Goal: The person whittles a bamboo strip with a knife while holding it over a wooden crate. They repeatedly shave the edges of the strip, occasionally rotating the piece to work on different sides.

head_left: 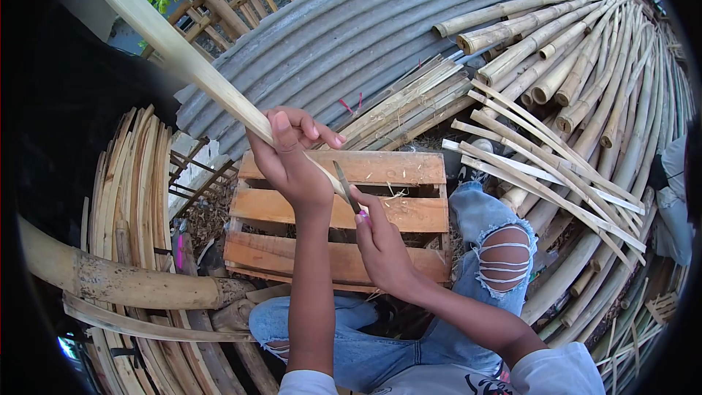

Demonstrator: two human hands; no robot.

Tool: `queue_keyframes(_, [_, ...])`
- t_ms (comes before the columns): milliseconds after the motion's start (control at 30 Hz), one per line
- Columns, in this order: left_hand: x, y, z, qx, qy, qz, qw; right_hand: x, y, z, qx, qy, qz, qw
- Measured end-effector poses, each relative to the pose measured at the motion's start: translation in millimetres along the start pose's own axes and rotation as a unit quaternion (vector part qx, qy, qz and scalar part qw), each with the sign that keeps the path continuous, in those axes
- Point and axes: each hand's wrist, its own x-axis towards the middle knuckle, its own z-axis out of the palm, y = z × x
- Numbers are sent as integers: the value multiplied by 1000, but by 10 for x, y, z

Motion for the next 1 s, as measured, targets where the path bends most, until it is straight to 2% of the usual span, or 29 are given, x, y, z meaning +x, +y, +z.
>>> queue_keyframes(33, [-7, -16, -1, 1, 3, -4, 1000, -25, 16, -4, -1, -2, 4, 1000])
queue_keyframes(133, [44, -29, 7, 7, -3, -10, 1000, 1, 102, -51, -47, -34, 148, 987])
queue_keyframes(233, [64, -41, -13, 8, -11, -10, 1000, 14, 115, -44, -4, -25, 119, 993])
queue_keyframes(267, [55, -55, -8, 8, -12, -16, 1000, 42, 11, -37, 26, -23, 68, 997])
queue_keyframes(300, [58, -63, 6, 10, -12, -20, 1000, 28, 14, -3, 27, -22, 76, 996])
queue_keyframes(367, [34, -56, 8, 14, -13, -22, 1000, 10, -8, 48, -46, 15, 40, 998])
queue_keyframes(400, [37, -65, 29, 17, -19, -18, 1000, -6, 137, 43, -13, 27, 70, 997])
queue_keyframes(433, [49, -69, 42, 20, -23, -11, 999, 28, 149, 8, -16, 25, 62, 998])
queue_keyframes(500, [51, -61, 56, 24, -26, -3, 999, 54, 174, -45, 1, -11, 107, 994])
queue_keyframes(567, [17, -32, 104, 10, -25, -12, 1000, 123, -5, -48, 2, -14, 90, 996])
queue_keyframes(633, [-41, -26, 118, 19, -38, -13, 999, 93, -42, -11, -16, 27, 17, 999])
queue_keyframes(667, [-36, -21, 130, 29, -51, 0, 998, 58, 11, -59, -29, -3, 108, 994])
queue_keyframes(733, [-44, -16, 147, 14, -50, 1, 999, 20, 197, -57, -16, 1, 112, 994])
queue_keyframes(833, [-70, -16, 151, 4, -53, -8, 999, 122, -2, -101, 28, 5, 113, 993])
queue_keyframes(900, [-67, 6, 177, 5, -45, -19, 999, 158, -185, -88, 21, 0, 42, 999])
queue_keyframes(967, [-59, -30, 153, 8, -39, -16, 999, 94, -65, -71, -1, 0, 49, 999])
queue_keyframes(1000, [-34, -50, 152, 16, -32, -11, 999, 76, 79, -68, -5, -6, 95, 995])
